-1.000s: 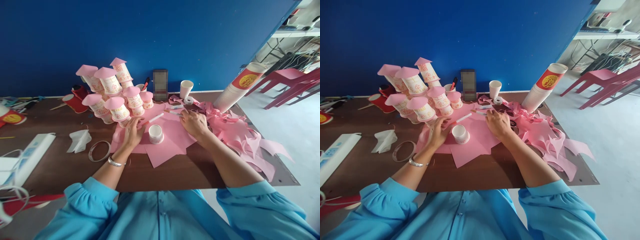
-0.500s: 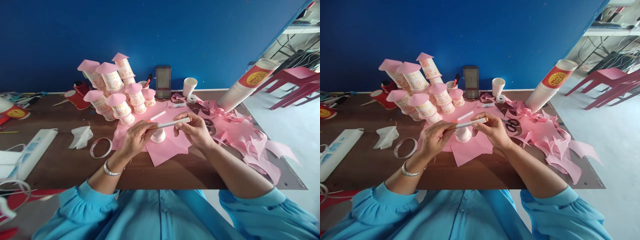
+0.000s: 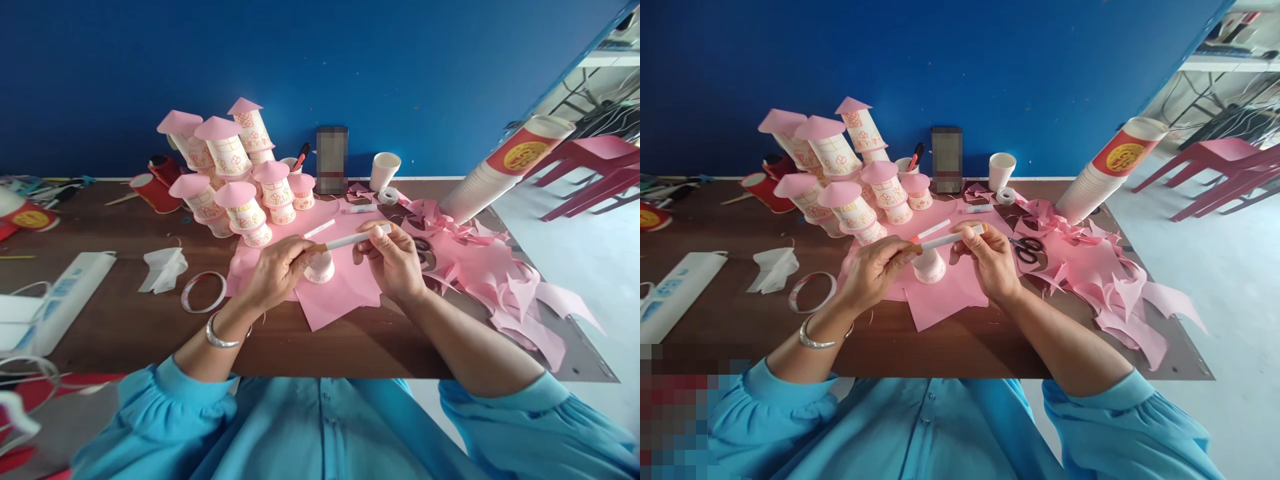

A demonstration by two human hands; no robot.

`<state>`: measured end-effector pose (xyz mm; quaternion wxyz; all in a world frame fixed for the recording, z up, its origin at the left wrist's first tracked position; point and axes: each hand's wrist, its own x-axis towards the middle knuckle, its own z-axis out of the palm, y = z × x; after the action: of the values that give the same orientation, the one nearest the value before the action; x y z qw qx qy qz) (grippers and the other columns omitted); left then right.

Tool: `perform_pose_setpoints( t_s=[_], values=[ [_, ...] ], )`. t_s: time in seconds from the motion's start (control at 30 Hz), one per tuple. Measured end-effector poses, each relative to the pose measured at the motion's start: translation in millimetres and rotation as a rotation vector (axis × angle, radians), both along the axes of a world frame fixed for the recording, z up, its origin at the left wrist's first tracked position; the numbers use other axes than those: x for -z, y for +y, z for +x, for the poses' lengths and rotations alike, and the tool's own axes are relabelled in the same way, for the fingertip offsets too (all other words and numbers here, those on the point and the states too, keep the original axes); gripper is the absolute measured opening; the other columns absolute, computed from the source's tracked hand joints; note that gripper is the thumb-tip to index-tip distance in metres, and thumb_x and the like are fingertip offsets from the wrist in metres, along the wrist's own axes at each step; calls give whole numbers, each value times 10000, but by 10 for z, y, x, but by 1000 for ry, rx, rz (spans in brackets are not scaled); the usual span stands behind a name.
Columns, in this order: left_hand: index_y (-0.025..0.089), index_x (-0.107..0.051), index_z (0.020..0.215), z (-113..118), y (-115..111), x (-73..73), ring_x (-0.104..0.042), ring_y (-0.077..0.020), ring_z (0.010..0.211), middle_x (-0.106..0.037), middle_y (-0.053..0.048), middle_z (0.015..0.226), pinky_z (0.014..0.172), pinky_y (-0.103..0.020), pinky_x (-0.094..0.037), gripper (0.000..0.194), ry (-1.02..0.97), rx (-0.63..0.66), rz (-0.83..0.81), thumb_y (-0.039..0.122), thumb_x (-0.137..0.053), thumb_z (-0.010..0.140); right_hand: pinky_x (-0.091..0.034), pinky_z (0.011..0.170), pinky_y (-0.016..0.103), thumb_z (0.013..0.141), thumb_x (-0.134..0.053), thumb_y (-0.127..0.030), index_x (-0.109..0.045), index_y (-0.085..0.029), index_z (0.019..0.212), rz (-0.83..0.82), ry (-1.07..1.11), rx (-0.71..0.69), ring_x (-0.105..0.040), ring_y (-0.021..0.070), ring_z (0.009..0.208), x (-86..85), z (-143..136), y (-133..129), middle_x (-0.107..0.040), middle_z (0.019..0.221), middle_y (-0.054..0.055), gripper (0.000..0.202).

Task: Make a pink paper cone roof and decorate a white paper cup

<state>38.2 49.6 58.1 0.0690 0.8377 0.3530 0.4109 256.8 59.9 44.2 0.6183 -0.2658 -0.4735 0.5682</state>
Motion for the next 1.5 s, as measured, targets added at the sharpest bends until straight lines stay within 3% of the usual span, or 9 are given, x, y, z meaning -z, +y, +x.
perform_pose_setpoints(
  t_s=[0.13, 0.23, 0.43, 0.57, 0.77, 1.03, 1.17, 1.3, 1.5],
  values=[
    [178, -744, 1032, -189, -3, 34, -692, -148, 691, -763, -30, 811, 629, -265, -508, 160, 125, -166, 224, 289, -630, 1028, -501, 474, 259, 869, -823, -530, -741, -244, 890, -36, 32, 162, -566, 111, 509, -128, 243, 119, -596, 615, -59, 298],
    [170, -746, 988, -403, 57, 138, -720, -170, 798, -780, -54, 855, 762, -282, -554, 186, 55, -291, 108, 275, -601, 1037, -497, 497, 239, 880, -808, -550, -677, -249, 838, -1, 109, 344, -540, 90, 503, -177, 467, 265, -545, 608, -78, 331],
    [228, -746, 1187, -481, 195, 479, -719, -209, 984, -758, -65, 1069, 845, -334, -588, 301, 276, -194, -250, 167, -518, 1000, -516, 530, 256, 838, -813, -607, -713, -242, 1025, -75, 27, 187, -611, 111, 588, 103, 245, 252, -671, 732, -40, 422],
    [238, -618, 1400, -411, 181, 562, -636, -296, 1240, -685, -114, 1309, 1054, -511, -552, 620, 348, -125, -207, 25, -549, 822, -508, 539, 264, 765, -879, -562, -664, -243, 930, -140, 39, 155, -602, 111, 573, 211, 152, 223, -639, 706, -60, 418],
    [212, -440, 1551, -327, 104, 448, -583, -316, 1383, -584, -183, 1514, 1078, -471, -573, 769, 84, 100, -337, 274, -771, 860, -434, 499, 249, 704, -938, -436, -629, -237, 798, -117, 25, 200, -524, 84, 498, 194, 225, 255, -515, 625, -94, 380],
    [210, -689, 1259, -57, 188, 392, -708, -269, 1142, -761, -92, 1228, 961, -401, -593, 448, -414, 156, -804, 488, -741, 912, -544, 597, 294, 834, -796, -628, -698, -231, 967, -100, -25, 210, -638, 128, 621, 144, 211, 192, -673, 775, -23, 430],
    [214, -725, 1204, 98, 295, 360, -720, -262, 1017, -771, -90, 1112, 805, -384, -601, 429, -701, 209, -944, 535, -696, 922, -487, 519, 257, 838, -859, -470, -629, -233, 821, 14, -98, 282, -586, 107, 541, 59, 229, 100, -597, 661, -59, 330],
    [188, -690, 1200, 246, 417, 400, -738, -275, 1000, -767, -129, 1131, 773, -390, -611, 501, -796, 281, -1059, 584, -702, 892, -518, 512, 291, 988, -697, -378, -641, -252, 1035, 200, -308, 233, -616, 131, 535, -66, 228, -164, -624, 699, -50, 146],
    [208, -670, 1231, 278, 510, 567, -754, -276, 950, -778, -129, 1033, 746, -432, -643, 459, -692, 211, -890, 587, -531, 1012, -583, 577, 287, 948, -658, -165, -621, -262, 1047, 692, -812, 264, -741, 172, 675, -87, 150, -443, -743, 801, 14, 143]
  ],
)
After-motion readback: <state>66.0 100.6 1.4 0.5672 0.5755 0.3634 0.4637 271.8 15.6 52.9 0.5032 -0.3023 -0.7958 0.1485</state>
